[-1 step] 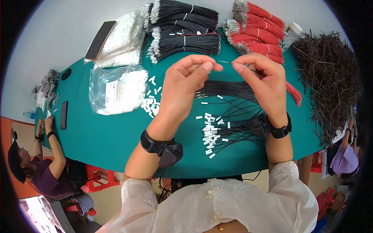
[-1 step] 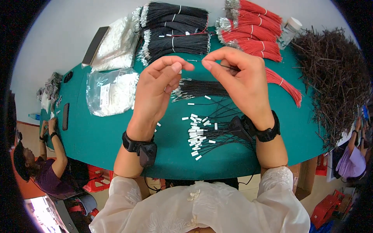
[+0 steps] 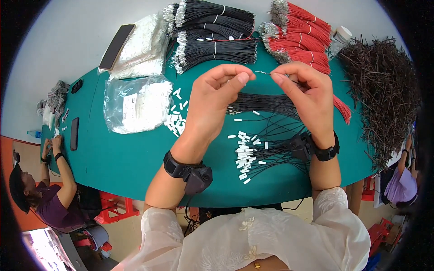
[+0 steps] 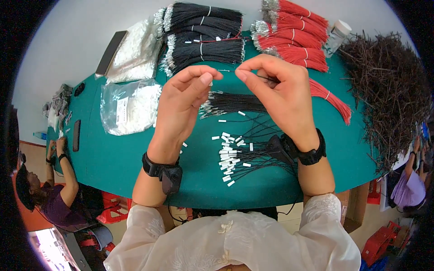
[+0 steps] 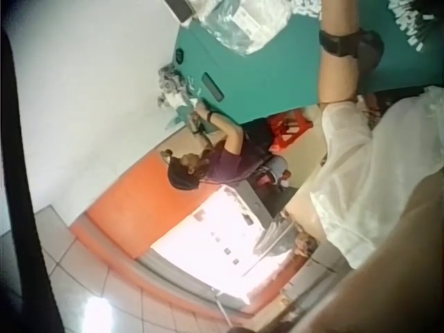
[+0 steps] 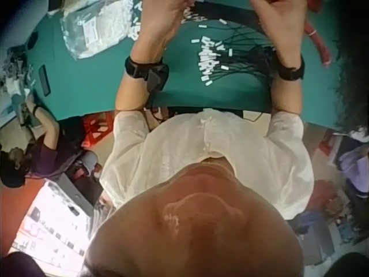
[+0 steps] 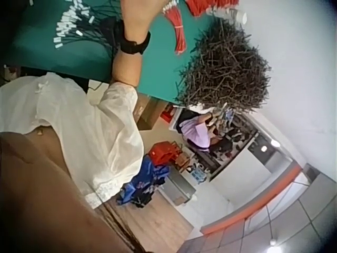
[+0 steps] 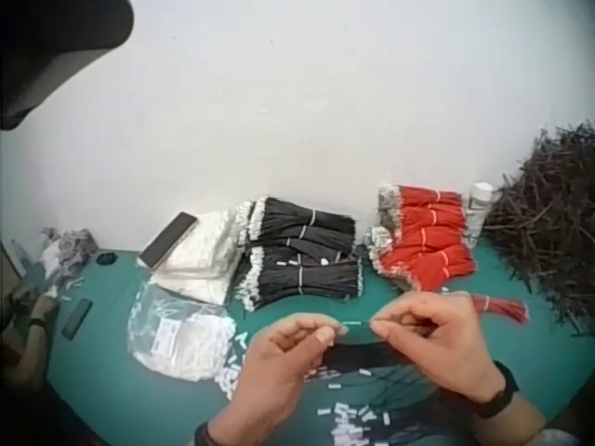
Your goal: Manually attaching small white plastic connectors to the ends of black wires at a workbench.
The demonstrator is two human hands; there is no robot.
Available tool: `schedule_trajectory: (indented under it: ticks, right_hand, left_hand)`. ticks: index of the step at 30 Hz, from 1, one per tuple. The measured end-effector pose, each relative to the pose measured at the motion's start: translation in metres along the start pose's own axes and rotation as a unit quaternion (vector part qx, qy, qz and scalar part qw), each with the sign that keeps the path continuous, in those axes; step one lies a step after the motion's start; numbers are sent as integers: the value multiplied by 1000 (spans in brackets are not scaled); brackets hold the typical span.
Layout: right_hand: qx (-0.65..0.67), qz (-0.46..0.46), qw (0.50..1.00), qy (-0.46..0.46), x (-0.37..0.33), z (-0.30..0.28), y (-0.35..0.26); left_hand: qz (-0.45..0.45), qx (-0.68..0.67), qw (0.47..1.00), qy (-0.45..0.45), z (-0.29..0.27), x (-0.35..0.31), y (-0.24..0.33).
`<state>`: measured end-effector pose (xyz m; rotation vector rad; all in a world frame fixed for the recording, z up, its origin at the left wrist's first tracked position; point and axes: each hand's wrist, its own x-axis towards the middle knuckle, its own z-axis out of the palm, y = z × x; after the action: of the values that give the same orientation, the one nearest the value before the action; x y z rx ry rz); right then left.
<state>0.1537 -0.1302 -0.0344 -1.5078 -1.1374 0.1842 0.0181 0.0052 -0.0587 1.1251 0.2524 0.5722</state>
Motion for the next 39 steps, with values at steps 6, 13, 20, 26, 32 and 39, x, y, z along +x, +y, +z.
schedule_trajectory:
  ticks: [6,13,20,26,32,39]
  right_hand:
    - [1,-22,1000,6,0,1,0]
    - [-5,-28,1000,10,-1,2,0]
    - [-5,-18,1000,11,-2,2,-1]
    - [-33,0,999,-12,-1,-1,-4]
    - [-39,11,999,-24,-2,-2,-5]
    - [-31,36,998,-34,-2,-2,-6]
  left_hand:
    - [-30,-99,994,37,-4,3,-3]
    - [-17,-101,995,15,-6,3,-4]
    - [-15,-97,995,18,-6,3,-4]
    - [-12,-88,996,5,-6,3,-3]
    - [-13,-98,995,14,-6,3,-3]
    - [3,-59,997,40,-1,1,-3]
